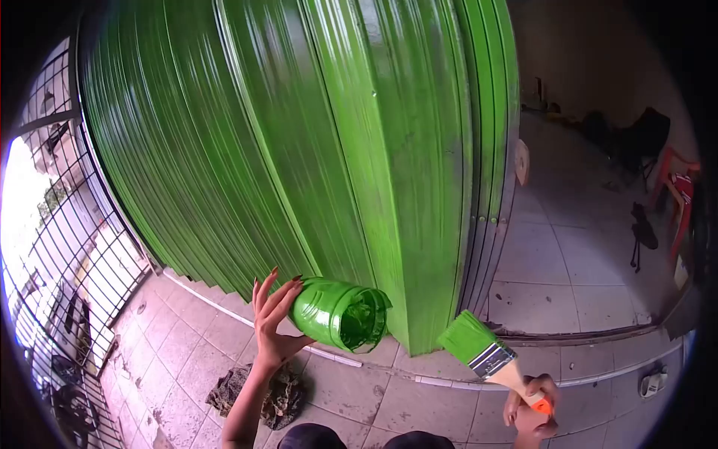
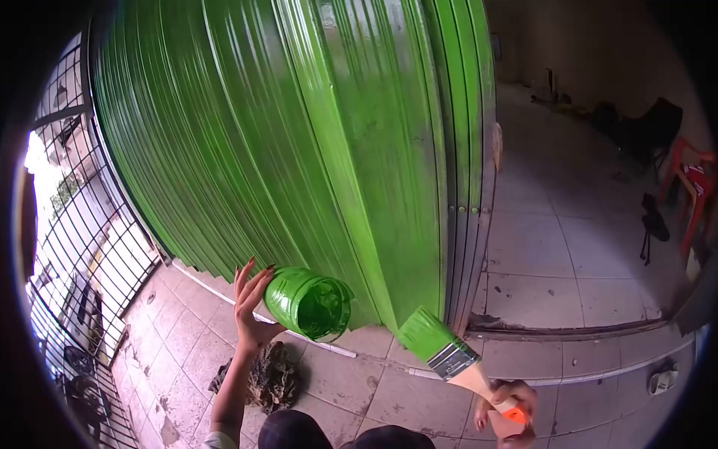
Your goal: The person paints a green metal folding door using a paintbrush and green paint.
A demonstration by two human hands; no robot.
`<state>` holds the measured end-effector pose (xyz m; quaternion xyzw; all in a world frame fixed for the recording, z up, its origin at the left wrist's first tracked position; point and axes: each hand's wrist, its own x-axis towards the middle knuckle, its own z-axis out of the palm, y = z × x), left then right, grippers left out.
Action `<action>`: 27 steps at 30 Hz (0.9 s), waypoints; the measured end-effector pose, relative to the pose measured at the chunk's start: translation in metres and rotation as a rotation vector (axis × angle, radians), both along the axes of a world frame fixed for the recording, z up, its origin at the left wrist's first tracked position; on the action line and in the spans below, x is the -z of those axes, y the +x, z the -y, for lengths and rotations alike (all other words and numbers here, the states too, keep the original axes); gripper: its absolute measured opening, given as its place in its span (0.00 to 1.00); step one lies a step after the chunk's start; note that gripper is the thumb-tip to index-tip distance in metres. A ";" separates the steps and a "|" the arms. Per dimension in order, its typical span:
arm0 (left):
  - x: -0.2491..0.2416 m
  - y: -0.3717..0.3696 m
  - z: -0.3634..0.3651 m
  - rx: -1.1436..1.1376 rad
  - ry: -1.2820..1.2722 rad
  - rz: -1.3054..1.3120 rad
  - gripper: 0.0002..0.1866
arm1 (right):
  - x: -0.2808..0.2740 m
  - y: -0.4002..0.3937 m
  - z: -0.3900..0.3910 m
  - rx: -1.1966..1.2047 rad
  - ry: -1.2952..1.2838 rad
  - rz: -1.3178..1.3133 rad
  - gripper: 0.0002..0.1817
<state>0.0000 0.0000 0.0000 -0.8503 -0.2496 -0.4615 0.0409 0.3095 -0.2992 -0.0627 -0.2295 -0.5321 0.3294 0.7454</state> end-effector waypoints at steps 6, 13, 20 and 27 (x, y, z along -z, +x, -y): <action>-0.024 0.007 0.007 -0.034 0.144 -0.036 0.40 | 0.041 0.003 0.005 0.690 0.022 0.013 0.15; -0.025 0.016 0.011 -0.056 0.228 -0.011 0.37 | -0.007 -0.010 -0.004 0.646 -0.217 -0.165 0.16; -0.004 0.034 0.022 -0.062 0.222 0.123 0.35 | -0.070 -0.008 -0.031 0.360 0.082 0.067 0.09; 0.004 0.030 0.028 -0.104 0.209 0.194 0.35 | -0.123 -0.029 -0.062 0.440 -0.079 0.409 0.07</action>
